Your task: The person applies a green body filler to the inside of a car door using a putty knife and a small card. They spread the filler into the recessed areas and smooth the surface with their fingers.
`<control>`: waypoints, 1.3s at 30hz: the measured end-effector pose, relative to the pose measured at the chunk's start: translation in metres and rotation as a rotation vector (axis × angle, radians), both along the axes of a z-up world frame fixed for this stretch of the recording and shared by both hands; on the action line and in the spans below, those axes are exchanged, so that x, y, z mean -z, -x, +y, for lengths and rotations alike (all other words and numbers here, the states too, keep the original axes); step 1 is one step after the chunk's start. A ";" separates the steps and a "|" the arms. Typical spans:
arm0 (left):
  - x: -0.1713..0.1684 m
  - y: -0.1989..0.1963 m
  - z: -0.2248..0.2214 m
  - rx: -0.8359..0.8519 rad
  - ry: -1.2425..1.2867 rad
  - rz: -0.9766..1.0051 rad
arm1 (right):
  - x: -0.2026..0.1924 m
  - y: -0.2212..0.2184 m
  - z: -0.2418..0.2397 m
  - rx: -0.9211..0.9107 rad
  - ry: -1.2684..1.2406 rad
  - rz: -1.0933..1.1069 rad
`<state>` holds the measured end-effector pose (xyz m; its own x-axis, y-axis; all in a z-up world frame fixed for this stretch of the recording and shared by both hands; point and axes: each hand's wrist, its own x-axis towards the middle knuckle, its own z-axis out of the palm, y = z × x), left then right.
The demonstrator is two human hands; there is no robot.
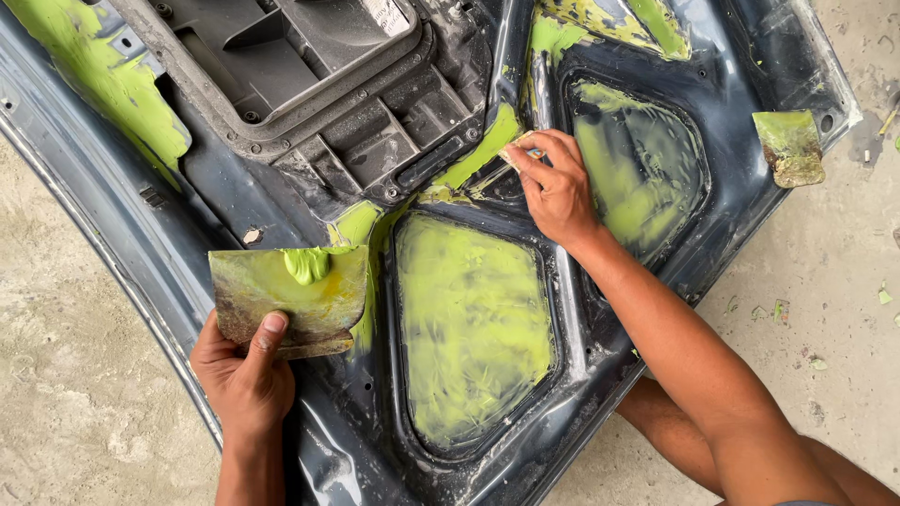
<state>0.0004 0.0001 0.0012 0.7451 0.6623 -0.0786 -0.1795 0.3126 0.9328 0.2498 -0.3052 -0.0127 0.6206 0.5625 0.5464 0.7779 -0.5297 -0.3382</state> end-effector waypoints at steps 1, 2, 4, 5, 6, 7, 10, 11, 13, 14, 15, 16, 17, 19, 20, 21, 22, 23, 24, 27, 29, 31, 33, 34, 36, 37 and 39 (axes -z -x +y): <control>-0.001 0.000 0.000 0.003 -0.015 0.006 | 0.002 0.000 0.000 0.041 -0.002 0.005; -0.001 0.000 0.000 0.003 -0.015 0.007 | -0.002 0.006 0.002 0.041 -0.002 0.007; 0.000 0.000 0.000 -0.002 -0.035 0.024 | -0.013 0.017 0.007 0.211 -0.048 0.152; -0.001 -0.001 0.000 0.000 -0.033 0.023 | -0.009 0.018 0.009 0.213 -0.047 0.151; -0.001 -0.001 0.000 0.000 -0.041 0.033 | -0.005 0.020 0.012 0.276 -0.054 0.181; -0.002 -0.001 0.000 0.001 -0.049 0.041 | -0.001 0.022 0.014 0.340 -0.060 0.211; -0.001 0.000 0.001 0.009 -0.064 0.051 | 0.011 0.024 0.024 0.404 -0.097 0.193; -0.002 0.000 0.001 0.009 -0.062 0.049 | 0.012 0.025 0.026 0.404 -0.095 0.190; -0.002 0.000 0.001 0.012 -0.048 0.028 | 0.012 0.026 0.030 0.397 -0.089 0.121; -0.001 0.000 0.002 0.009 -0.046 0.025 | 0.013 0.026 0.031 0.395 -0.088 0.118; -0.001 0.000 0.002 0.013 -0.067 0.033 | 0.015 0.026 0.031 0.412 -0.083 0.113; 0.000 0.000 0.002 0.017 -0.089 0.042 | 0.017 0.026 0.031 0.428 -0.078 0.108; 0.008 0.000 0.004 0.014 -0.087 0.041 | 0.021 0.024 0.030 0.426 -0.076 0.107; 0.025 -0.001 0.008 -0.025 -0.056 -0.081 | 0.030 0.021 0.026 0.370 -0.174 0.105; 0.024 -0.001 0.008 -0.027 -0.053 -0.081 | 0.029 0.023 0.028 0.369 -0.171 0.105; 0.024 -0.001 0.009 -0.020 -0.055 -0.077 | 0.028 0.026 0.030 0.367 -0.173 0.111; 0.024 -0.001 0.009 -0.014 -0.056 -0.072 | 0.027 0.028 0.031 0.365 -0.175 0.117; 0.022 -0.001 0.008 -0.013 -0.054 -0.072 | 0.027 0.030 0.032 0.366 -0.173 0.118; 0.020 -0.001 0.008 -0.006 -0.063 -0.068 | 0.027 0.031 0.033 0.350 -0.160 0.110; 0.019 -0.001 0.008 -0.002 -0.067 -0.064 | 0.026 0.036 0.037 0.332 -0.139 0.104; 0.018 -0.001 0.008 -0.004 -0.061 -0.064 | 0.026 0.039 0.038 0.330 -0.131 0.104; 0.017 -0.002 0.008 0.004 -0.064 -0.074 | 0.027 0.043 0.039 0.324 -0.075 0.088; 0.016 -0.002 0.007 0.004 -0.063 -0.075 | 0.037 0.035 0.032 0.334 -0.115 0.116; 0.015 -0.002 0.007 0.001 -0.063 -0.076 | 0.042 0.032 0.029 0.343 -0.155 0.144; 0.018 -0.001 0.008 -0.001 -0.068 -0.074 | 0.026 0.030 0.031 0.361 -0.164 0.134; 0.019 -0.001 0.008 -0.001 -0.072 -0.070 | 0.019 0.030 0.032 0.382 -0.170 0.124; 0.024 0.000 0.010 0.003 -0.072 -0.075 | 0.031 0.023 0.027 0.383 -0.131 0.082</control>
